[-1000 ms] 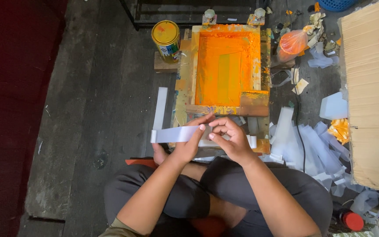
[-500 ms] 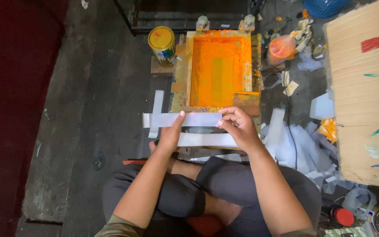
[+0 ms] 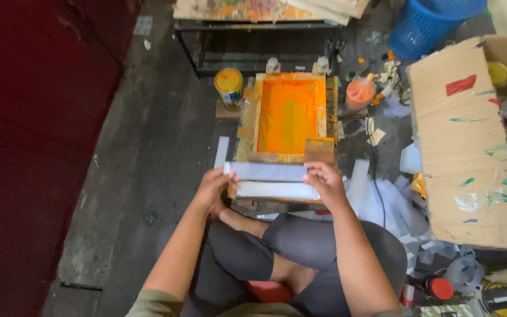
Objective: The person spreads orange ink evenly across a screen printing frame using a squeegee. They then pick up a white strip of material, inspect it, and place it onto the inked screen.
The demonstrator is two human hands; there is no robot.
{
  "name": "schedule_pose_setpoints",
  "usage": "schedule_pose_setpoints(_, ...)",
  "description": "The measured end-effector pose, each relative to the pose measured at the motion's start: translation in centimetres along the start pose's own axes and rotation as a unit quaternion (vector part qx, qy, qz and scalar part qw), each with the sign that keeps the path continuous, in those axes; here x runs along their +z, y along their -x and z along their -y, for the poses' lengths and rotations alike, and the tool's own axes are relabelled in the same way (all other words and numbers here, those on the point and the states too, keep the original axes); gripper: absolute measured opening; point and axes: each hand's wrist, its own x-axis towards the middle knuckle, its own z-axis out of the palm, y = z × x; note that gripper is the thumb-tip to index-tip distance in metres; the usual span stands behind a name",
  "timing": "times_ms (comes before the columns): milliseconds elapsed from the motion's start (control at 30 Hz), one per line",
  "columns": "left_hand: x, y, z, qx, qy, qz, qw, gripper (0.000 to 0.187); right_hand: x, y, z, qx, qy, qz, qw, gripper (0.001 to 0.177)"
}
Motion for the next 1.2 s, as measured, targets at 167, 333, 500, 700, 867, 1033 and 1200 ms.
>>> schedule_pose_setpoints(167, -2.0, 0.2, 1.6, -0.009, 0.037, 0.020, 0.999, 0.011, 0.5, -0.4, 0.0, -0.022, 0.000, -0.008, 1.000, 0.033)
schedule_pose_setpoints(333, -2.8, -1.0, 2.4, 0.003, 0.050, -0.012, 0.999, 0.011, 1.6, -0.6, -0.1, -0.033, -0.030, -0.028, 0.999, 0.033)
schedule_pose_setpoints(500, -2.2, -0.6, 1.3, 0.012, -0.016, -0.024, 1.000, 0.017, 1.9, -0.9, -0.3, -0.053, -0.013, -0.020, 0.998, 0.035)
schedule_pose_setpoints(700, -1.9, -0.6, 1.9, 0.030, 0.010, -0.011, 0.999, 0.022, 2.3, -0.7, 0.1, -0.089, 0.043, -0.066, 0.993, 0.037)
schedule_pose_setpoints(867, -1.7, -0.6, 2.0, 0.042, 0.010, -0.012, 0.999, 0.021, 2.3, -1.0, -1.8, -0.122, 0.115, -0.100, 0.981, 0.034)
schedule_pose_setpoints(1033, -1.4, -0.3, 1.5, 0.021, -0.010, -0.052, 0.998, 0.015, 2.5, -1.0, -2.9, -0.186, 0.207, -0.137, 0.951, 0.029)
schedule_pose_setpoints(1200, -1.0, 0.8, 0.0, 0.004, -0.038, -0.091, 0.995, 0.007, 3.2, -0.5, -2.8, -0.253, 0.266, -0.180, 0.912, 0.030)
